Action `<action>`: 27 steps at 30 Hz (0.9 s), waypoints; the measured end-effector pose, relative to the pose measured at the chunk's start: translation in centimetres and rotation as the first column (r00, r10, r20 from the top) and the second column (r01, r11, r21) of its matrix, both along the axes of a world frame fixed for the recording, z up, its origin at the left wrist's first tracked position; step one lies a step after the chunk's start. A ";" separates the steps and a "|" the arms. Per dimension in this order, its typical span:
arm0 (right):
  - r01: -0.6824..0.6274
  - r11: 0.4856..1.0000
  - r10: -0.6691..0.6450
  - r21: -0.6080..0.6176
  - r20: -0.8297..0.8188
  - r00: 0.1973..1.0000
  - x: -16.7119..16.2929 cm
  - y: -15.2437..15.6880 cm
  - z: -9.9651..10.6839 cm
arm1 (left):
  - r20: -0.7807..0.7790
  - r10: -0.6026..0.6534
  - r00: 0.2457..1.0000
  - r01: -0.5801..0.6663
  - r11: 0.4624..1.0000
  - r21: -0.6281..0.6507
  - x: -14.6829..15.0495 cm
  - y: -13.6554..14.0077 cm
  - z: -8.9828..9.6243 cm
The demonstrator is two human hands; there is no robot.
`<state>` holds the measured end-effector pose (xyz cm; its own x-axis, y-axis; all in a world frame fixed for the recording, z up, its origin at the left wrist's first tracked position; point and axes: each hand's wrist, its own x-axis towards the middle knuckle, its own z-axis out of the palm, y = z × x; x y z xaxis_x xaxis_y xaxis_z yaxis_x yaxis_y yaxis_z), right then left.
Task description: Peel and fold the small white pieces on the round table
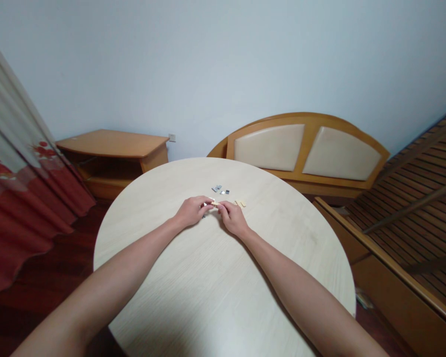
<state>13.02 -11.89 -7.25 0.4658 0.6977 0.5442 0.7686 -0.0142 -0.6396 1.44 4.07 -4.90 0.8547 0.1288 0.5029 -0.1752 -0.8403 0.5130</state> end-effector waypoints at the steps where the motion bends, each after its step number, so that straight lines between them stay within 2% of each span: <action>1: 0.001 1.000 -0.001 -0.001 0.000 1.000 0.0 0.0 0.0 | -0.002 0.001 1.000 -0.002 1.000 -0.003 0.0 0.0 0.0; 17: -0.013 0.999 0.012 -0.038 -0.018 1.000 -0.2 0.0 0.0 | 0.019 -0.013 1.000 0.012 0.999 0.030 0.2 0.0 -0.3; 27: 0.003 0.999 -0.002 -0.049 0.026 1.000 -0.3 0.0 -0.1 | 0.029 -0.037 0.999 0.036 0.998 0.043 -0.1 0.0 -0.1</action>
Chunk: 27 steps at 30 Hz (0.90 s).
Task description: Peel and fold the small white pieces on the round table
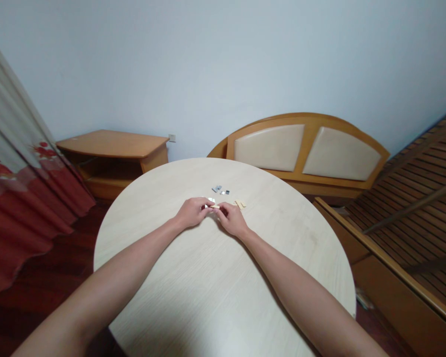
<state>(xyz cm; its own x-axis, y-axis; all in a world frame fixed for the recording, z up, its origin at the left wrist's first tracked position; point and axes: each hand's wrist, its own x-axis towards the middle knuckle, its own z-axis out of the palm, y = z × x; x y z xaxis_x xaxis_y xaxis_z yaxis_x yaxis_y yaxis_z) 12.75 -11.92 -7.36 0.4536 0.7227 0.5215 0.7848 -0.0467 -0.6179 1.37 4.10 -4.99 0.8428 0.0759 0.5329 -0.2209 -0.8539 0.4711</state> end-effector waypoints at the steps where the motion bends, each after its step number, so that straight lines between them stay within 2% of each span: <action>1: 0.001 1.000 -0.001 -0.005 0.003 1.000 0.0 0.0 0.0 | 0.002 -0.002 1.000 0.002 1.000 0.000 0.0 0.0 0.0; 13: -0.015 0.999 0.015 -0.030 0.003 1.000 -0.3 -0.1 0.4 | -0.033 0.039 0.999 -0.039 0.999 0.011 -0.4 -0.4 0.5; 27: -0.063 0.998 0.062 -0.008 -0.023 0.998 -0.4 -0.3 0.7 | -0.023 0.056 0.998 -0.056 0.998 0.019 0.0 -0.2 0.1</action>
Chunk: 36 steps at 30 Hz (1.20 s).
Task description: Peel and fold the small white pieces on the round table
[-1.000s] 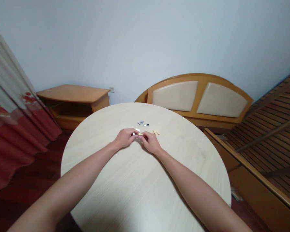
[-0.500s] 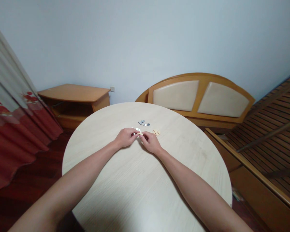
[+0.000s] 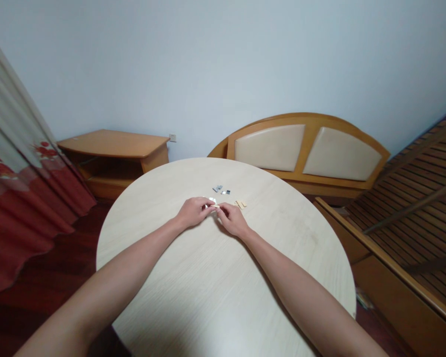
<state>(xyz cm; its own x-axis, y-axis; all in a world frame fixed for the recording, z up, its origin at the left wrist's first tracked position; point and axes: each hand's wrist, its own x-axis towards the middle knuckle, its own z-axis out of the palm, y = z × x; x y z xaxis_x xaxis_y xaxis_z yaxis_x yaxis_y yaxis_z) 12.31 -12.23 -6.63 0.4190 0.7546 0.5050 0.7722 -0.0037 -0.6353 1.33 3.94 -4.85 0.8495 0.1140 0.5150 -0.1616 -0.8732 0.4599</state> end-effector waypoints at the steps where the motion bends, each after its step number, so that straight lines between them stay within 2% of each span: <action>1: 0.004 1.000 -0.004 -0.002 0.001 1.000 0.0 0.0 0.0 | 0.002 -0.008 1.000 0.008 1.000 0.007 0.0 0.0 0.0; 8: 0.027 1.000 -0.027 -0.005 0.038 0.999 0.1 0.0 0.0 | -0.009 -0.046 0.999 0.046 0.998 0.032 0.0 0.3 -0.1; 22: 0.026 0.999 -0.027 -0.026 -0.011 1.000 0.5 0.1 -0.5 | -0.008 -0.058 0.998 0.058 0.997 0.046 0.1 0.1 -0.1; 32: 0.009 1.000 -0.009 0.024 0.018 1.000 0.3 0.2 -0.3 | -0.049 0.038 0.998 -0.037 0.999 0.008 0.1 0.1 -0.1; 36: -0.004 0.999 0.003 0.042 0.024 1.000 0.4 0.2 -0.4 | -0.056 0.023 0.998 -0.023 1.000 -0.006 0.1 0.1 0.0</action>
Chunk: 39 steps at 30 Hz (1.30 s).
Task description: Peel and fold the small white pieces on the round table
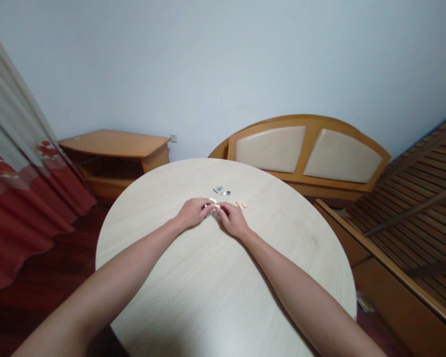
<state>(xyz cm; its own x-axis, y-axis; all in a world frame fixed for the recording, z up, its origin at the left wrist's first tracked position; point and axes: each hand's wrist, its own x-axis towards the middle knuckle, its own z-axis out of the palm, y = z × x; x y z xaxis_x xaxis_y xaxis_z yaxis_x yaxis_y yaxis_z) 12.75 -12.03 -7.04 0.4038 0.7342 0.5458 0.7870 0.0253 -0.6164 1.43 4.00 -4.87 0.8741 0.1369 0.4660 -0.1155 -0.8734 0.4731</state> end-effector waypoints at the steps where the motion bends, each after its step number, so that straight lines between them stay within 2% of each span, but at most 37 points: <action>1: -0.001 1.000 0.001 0.003 -0.005 1.000 0.0 0.0 0.0 | -0.001 -0.008 1.000 0.008 1.000 -0.004 0.0 0.0 0.0; 15: 0.015 0.998 -0.015 -0.069 -0.007 1.000 0.2 0.1 -0.3 | 0.055 -0.048 0.997 0.049 0.999 -0.011 0.2 0.3 -0.3; 28: 0.009 0.997 -0.007 -0.079 0.026 1.000 0.5 0.1 -0.5 | 0.069 -0.084 0.994 0.084 0.996 -0.007 0.0 0.4 -0.3; 34: 0.130 0.989 -0.130 -0.075 0.008 0.991 0.6 0.0 -0.7 | 0.002 0.005 1.000 -0.005 1.000 0.003 0.1 0.2 -0.2; 39: 0.118 0.990 -0.118 -0.080 0.008 0.993 0.5 0.0 -0.5 | -0.011 0.036 0.999 -0.036 0.999 0.006 0.0 0.2 -0.1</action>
